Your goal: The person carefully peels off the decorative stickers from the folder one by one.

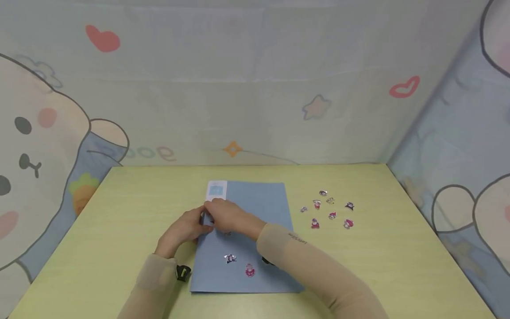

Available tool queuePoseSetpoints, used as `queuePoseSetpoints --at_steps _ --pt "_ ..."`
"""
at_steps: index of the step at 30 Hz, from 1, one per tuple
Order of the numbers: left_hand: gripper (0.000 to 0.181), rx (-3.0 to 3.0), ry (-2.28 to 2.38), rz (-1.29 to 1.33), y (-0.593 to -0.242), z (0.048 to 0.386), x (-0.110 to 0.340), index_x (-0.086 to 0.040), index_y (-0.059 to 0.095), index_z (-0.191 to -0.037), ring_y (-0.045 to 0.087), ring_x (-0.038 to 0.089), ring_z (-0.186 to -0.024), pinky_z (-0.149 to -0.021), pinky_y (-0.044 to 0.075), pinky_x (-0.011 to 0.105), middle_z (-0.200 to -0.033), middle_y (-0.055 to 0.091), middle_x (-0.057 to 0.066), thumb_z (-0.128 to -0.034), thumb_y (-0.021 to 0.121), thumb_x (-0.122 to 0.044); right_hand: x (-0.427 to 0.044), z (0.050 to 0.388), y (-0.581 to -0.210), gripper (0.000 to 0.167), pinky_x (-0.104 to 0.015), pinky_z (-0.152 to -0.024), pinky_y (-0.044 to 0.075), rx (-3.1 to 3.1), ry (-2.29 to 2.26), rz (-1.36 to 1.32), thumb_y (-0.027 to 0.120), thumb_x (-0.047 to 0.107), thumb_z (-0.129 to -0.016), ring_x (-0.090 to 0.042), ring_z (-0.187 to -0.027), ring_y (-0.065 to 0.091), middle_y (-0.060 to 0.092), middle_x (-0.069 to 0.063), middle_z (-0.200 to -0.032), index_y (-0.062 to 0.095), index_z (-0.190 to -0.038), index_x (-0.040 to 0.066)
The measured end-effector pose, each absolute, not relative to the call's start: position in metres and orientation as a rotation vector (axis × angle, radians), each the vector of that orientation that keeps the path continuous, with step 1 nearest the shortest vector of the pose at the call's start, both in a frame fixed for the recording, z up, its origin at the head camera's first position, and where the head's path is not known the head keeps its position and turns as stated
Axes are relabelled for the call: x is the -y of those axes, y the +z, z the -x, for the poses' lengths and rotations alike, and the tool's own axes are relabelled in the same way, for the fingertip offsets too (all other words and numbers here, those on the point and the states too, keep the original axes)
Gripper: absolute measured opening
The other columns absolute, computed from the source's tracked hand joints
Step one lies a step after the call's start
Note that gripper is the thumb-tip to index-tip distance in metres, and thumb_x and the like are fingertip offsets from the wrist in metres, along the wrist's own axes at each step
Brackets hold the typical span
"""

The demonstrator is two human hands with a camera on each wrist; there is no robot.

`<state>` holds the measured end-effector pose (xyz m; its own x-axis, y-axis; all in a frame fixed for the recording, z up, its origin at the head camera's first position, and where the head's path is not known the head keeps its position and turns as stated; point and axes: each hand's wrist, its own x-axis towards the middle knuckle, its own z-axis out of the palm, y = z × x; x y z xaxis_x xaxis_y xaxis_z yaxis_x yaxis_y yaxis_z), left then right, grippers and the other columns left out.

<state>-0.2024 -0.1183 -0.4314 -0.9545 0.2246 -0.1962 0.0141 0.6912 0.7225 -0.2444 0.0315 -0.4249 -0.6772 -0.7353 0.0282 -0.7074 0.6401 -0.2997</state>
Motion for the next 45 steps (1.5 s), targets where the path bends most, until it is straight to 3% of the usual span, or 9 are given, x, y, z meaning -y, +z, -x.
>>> queuePoseSetpoints --at_steps 12,17,23,32,39,45 --pt "0.045 -2.628 1.107 -0.153 -0.429 0.202 0.116 0.006 0.049 -0.129 0.064 0.025 -0.070 -0.055 0.054 0.035 -0.104 0.063 0.022 -0.0895 0.069 -0.004 -0.045 0.238 -0.406 0.027 -0.030 -0.078 0.050 -2.749 -0.391 1.165 0.066 -0.008 -0.082 -0.018 -0.085 0.055 0.058 -0.007 -0.097 0.059 -0.105 0.004" --pt "0.047 -2.623 1.102 -0.123 -0.431 0.203 0.114 0.009 0.047 -0.130 0.064 0.027 -0.075 -0.058 0.055 0.036 -0.110 0.062 0.026 -0.0899 0.068 -0.004 -0.058 0.240 -0.400 0.021 -0.031 -0.081 0.050 -2.760 -0.385 1.108 0.064 -0.004 -0.087 -0.018 -0.088 0.057 0.058 -0.007 -0.099 0.061 -0.106 0.004" --pt "0.052 -2.624 1.110 -0.107 -0.433 0.203 0.113 0.010 0.044 -0.133 0.065 0.028 -0.078 -0.060 0.055 0.037 -0.117 0.059 0.029 -0.0895 0.068 -0.003 -0.087 0.244 -0.395 0.010 -0.032 -0.078 0.049 -2.813 -0.328 1.089 0.067 -0.003 -0.087 -0.017 -0.083 0.054 0.055 -0.003 -0.090 0.064 -0.094 0.005" --pt "0.053 -2.651 1.087 -0.103 -0.435 0.203 0.114 0.011 0.044 -0.133 0.064 0.027 -0.075 -0.060 0.055 0.036 -0.119 0.057 0.030 -0.0891 0.069 -0.004 -0.172 0.250 -0.386 0.007 -0.036 -0.073 0.052 -2.883 -0.315 1.110 0.063 -0.005 -0.088 -0.022 -0.080 0.057 0.055 -0.005 -0.084 0.066 -0.088 0.001" --pt "0.055 -2.656 1.080 -0.102 -0.437 0.204 0.115 0.010 0.042 -0.135 0.064 0.028 -0.078 -0.060 0.055 0.036 -0.121 0.057 0.030 -0.0891 0.069 -0.004 -0.259 0.251 -0.394 0.015 -0.039 -0.072 0.051 -2.912 -0.408 0.891 0.052 -0.010 -0.091 -0.025 -0.082 0.057 0.057 -0.010 -0.088 0.065 -0.096 -0.003" --pt "0.060 -2.650 1.081 -0.103 -0.439 0.205 0.115 0.010 0.039 -0.139 0.065 0.030 -0.083 -0.063 0.056 0.038 -0.127 0.053 0.033 -0.0894 0.069 -0.004 -0.313 0.245 -0.407 0.015 -0.041 -0.071 0.050 -2.930 -0.480 0.756 0.052 -0.011 -0.090 -0.023 -0.080 0.057 0.061 -0.009 -0.087 0.064 -0.090 -0.002"
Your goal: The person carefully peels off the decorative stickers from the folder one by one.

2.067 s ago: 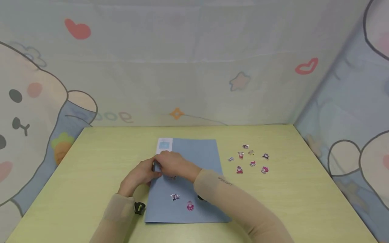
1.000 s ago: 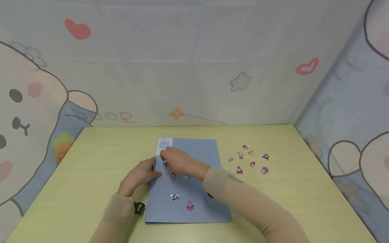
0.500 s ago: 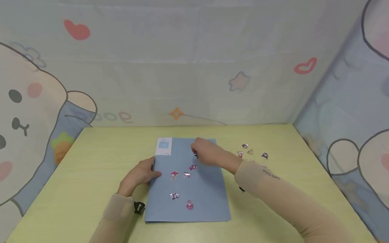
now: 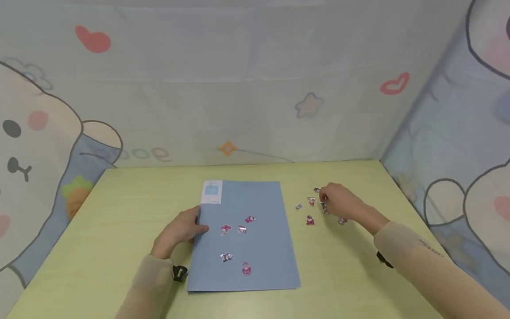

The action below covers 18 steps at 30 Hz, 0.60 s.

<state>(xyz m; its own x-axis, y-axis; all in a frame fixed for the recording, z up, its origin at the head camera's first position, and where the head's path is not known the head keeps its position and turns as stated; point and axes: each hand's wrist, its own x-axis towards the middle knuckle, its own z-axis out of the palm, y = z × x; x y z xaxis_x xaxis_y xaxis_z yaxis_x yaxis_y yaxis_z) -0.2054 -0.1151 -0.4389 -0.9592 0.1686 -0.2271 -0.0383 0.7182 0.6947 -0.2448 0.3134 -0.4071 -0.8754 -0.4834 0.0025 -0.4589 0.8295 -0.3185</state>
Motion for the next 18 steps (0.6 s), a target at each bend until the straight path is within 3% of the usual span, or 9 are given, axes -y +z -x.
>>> queuePoseSetpoints --at_steps 7,18 --pt "0.059 -2.637 1.097 -0.094 -0.441 0.207 0.116 0.010 0.039 -0.139 0.065 0.029 -0.078 -0.061 0.056 0.036 -0.125 0.054 0.031 -0.0897 0.069 -0.004 -0.357 0.242 -0.415 0.008 -0.038 -0.066 0.047 -2.928 -0.577 0.640 0.059 -0.004 -0.090 -0.017 -0.074 0.053 0.062 -0.003 -0.083 0.066 -0.090 0.000" --pt "0.059 -2.618 1.121 -0.075 -0.441 0.205 0.117 0.008 0.039 -0.140 0.065 0.031 -0.085 -0.063 0.056 0.037 -0.128 0.053 0.031 -0.0903 0.068 -0.004 -0.402 0.239 -0.432 0.012 -0.036 -0.063 0.043 -2.889 -0.516 0.547 0.055 -0.006 -0.089 -0.016 -0.070 0.048 0.062 -0.003 -0.083 0.065 -0.087 0.001"
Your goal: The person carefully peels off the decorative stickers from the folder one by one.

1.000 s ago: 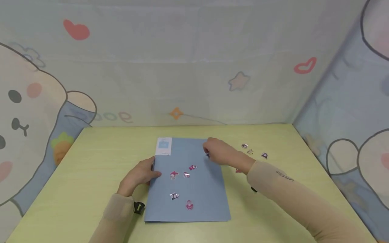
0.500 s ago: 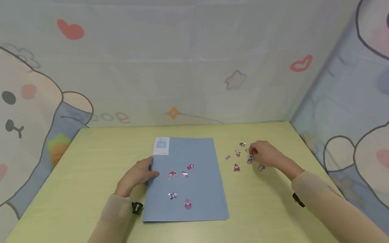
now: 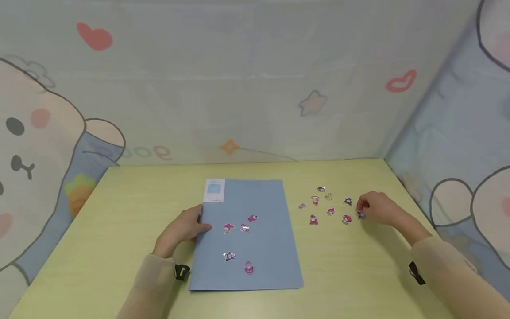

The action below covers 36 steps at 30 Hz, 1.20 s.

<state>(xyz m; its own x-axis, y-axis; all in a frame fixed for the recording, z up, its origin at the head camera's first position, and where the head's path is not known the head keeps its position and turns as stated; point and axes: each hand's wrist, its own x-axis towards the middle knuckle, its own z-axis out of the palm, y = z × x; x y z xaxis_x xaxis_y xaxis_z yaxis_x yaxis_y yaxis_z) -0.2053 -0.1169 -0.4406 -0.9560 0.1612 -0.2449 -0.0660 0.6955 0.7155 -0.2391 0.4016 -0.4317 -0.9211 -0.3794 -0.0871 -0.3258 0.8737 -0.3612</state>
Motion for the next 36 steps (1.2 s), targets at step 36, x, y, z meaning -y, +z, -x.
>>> queuePoseSetpoints --at_steps 36 --pt "0.057 -2.662 1.086 -0.100 -0.439 0.203 0.116 0.010 0.041 -0.137 0.063 0.027 -0.077 -0.059 0.054 0.034 -0.123 0.056 0.030 -0.0896 0.069 -0.005 -0.365 0.221 -0.410 0.027 -0.046 -0.071 0.049 -2.921 -0.503 0.563 0.064 0.014 -0.093 -0.028 -0.084 0.059 0.061 -0.014 -0.097 0.060 -0.112 -0.004"
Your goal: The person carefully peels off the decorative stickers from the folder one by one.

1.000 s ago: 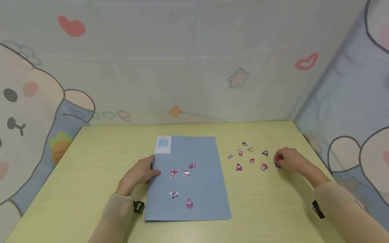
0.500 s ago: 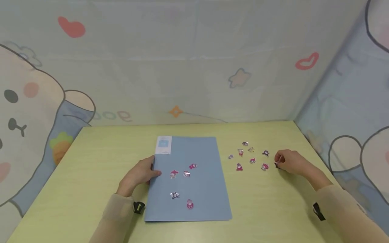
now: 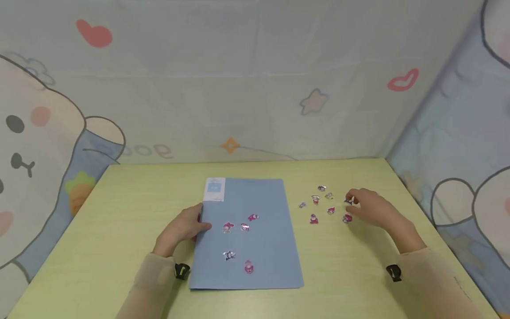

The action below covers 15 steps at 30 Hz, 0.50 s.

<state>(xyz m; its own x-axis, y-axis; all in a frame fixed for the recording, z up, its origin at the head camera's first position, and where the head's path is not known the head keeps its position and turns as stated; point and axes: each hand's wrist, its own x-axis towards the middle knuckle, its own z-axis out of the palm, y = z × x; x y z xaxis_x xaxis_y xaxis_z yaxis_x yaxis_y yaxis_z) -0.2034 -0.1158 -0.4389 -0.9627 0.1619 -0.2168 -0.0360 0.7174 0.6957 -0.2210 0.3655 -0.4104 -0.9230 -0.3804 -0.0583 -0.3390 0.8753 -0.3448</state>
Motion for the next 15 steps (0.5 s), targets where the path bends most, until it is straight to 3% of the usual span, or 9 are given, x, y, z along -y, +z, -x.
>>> queuePoseSetpoints --at_steps 10,15 --pt "0.061 -2.654 1.088 -0.073 -0.439 0.204 0.113 0.009 0.038 -0.141 0.063 0.029 -0.084 -0.062 0.055 0.035 -0.129 0.053 0.030 -0.0903 0.069 -0.006 -0.284 0.212 -0.399 0.024 -0.040 -0.073 0.049 -2.868 -0.542 0.750 0.067 0.014 -0.092 -0.019 -0.082 0.060 0.062 -0.011 -0.103 0.063 -0.113 0.002" --pt "0.061 -2.647 1.097 -0.077 -0.439 0.203 0.116 0.009 0.037 -0.141 0.063 0.029 -0.084 -0.061 0.055 0.035 -0.129 0.053 0.031 -0.0900 0.068 -0.005 -0.246 0.214 -0.405 0.023 -0.039 -0.074 0.049 -2.830 -0.500 0.868 0.066 0.013 -0.092 -0.023 -0.085 0.061 0.061 -0.010 -0.103 0.064 -0.112 0.003"
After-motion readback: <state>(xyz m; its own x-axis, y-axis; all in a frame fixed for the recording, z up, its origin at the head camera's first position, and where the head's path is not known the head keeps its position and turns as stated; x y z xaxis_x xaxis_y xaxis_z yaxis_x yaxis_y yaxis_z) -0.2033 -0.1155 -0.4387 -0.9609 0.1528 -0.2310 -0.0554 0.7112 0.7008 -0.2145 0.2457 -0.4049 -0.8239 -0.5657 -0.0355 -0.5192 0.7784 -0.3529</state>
